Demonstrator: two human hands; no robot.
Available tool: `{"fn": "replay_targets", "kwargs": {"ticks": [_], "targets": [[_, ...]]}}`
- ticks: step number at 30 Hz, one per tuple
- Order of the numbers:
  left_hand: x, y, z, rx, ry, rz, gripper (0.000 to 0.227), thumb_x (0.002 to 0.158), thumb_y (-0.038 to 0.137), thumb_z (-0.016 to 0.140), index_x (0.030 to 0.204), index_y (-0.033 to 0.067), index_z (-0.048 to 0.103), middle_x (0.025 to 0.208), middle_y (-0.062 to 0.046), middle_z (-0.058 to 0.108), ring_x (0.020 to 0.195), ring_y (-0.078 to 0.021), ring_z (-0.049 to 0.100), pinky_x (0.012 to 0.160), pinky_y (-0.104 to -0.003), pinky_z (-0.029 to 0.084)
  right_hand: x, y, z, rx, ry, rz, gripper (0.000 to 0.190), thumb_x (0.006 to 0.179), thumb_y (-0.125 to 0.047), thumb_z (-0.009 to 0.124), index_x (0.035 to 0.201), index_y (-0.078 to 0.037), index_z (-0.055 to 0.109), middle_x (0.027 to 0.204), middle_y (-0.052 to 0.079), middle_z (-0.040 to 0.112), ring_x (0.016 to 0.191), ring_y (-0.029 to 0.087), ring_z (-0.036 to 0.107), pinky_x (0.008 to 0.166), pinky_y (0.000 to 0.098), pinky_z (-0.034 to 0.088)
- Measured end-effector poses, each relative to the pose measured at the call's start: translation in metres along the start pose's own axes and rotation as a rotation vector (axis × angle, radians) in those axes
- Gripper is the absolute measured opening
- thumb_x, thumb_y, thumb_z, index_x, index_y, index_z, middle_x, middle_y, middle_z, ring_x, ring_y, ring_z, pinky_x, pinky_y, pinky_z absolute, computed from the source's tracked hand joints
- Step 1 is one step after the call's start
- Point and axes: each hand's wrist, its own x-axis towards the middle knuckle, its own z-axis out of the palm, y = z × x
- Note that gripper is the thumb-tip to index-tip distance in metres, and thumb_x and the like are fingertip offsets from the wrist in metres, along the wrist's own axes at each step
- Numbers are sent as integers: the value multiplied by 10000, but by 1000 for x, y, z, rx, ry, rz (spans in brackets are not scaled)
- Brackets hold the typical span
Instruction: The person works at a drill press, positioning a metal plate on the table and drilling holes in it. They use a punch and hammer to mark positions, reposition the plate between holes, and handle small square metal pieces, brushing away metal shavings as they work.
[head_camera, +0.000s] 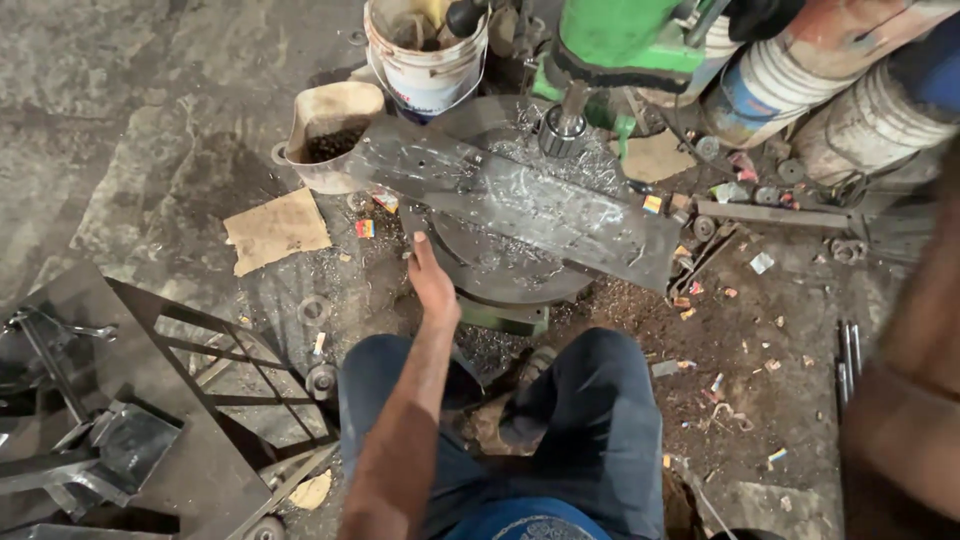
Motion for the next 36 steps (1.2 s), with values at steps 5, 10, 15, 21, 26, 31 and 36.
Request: {"fn": "replay_targets", "kwargs": {"ticks": [5, 10, 15, 21, 26, 31, 36], "targets": [[7, 15, -31, 162, -63, -53, 731, 994, 582, 545, 1372, -43, 544, 1297, -107, 625, 1145, -202, 575, 1009, -357, 439, -14, 14, 58, 28, 83, -144, 468, 1140, -472, 453, 846, -114, 518, 768, -6, 613, 773, 114, 658, 904, 379, 491], [4, 38, -71, 259, -89, 75, 622, 1047, 457, 613, 1341, -87, 543, 1170, -147, 608, 1045, -234, 551, 914, -382, 460, -61, 25, 104, -338, 65, -196, 335, 1171, -388, 488, 1143, -71, 591, 1143, 78, 659, 1247, 209, 639, 1210, 467, 423], [-8, 52, -86, 275, -31, 201, 506, 1023, 364, 631, 1337, -17, 517, 1193, -66, 608, 1051, -156, 588, 911, -306, 482, -97, 79, 91, -553, 1, 56, 480, 1138, -160, 457, 1581, -7, 355, 1526, 154, 473, 1375, 239, 507, 1177, 402, 453], [-51, 87, -33, 348, -118, 465, 320, 1042, 263, 641, 1221, -1, 617, 1076, -85, 609, 944, -168, 566, 850, -321, 483, -86, 118, 81, -649, -81, 345, 651, 1105, -107, 487, 1669, 3, 181, 1226, 126, 534, 1106, 208, 530, 1031, 307, 436], [-87, 125, 5, 487, -229, 608, 286, 1027, 226, 649, 1196, -2, 609, 1090, -107, 574, 957, -195, 554, 847, -332, 476, -82, 80, 96, -699, -100, 295, 648, 1092, -123, 501, 1657, 42, 232, 1300, 170, 534, 1192, 264, 539, 1072, 337, 430], [-92, 127, 21, 612, -316, 600, 291, 996, 210, 670, 1202, 5, 653, 1017, -139, 594, 938, -240, 531, 849, -352, 448, -57, 17, 114, -757, 169, -424, 398, 1156, -359, 436, 1173, 1, 603, 1262, 193, 663, 1264, 303, 654, 1151, 416, 510], [-106, 184, 64, 468, -404, 704, 264, 1010, 194, 639, 1191, 3, 633, 1048, -101, 599, 948, -202, 549, 859, -325, 458, 6, -17, 111, -591, 243, -448, 450, 1192, -352, 471, 1073, 70, 574, 1049, 193, 711, 1013, 260, 705, 960, 363, 529]]}}
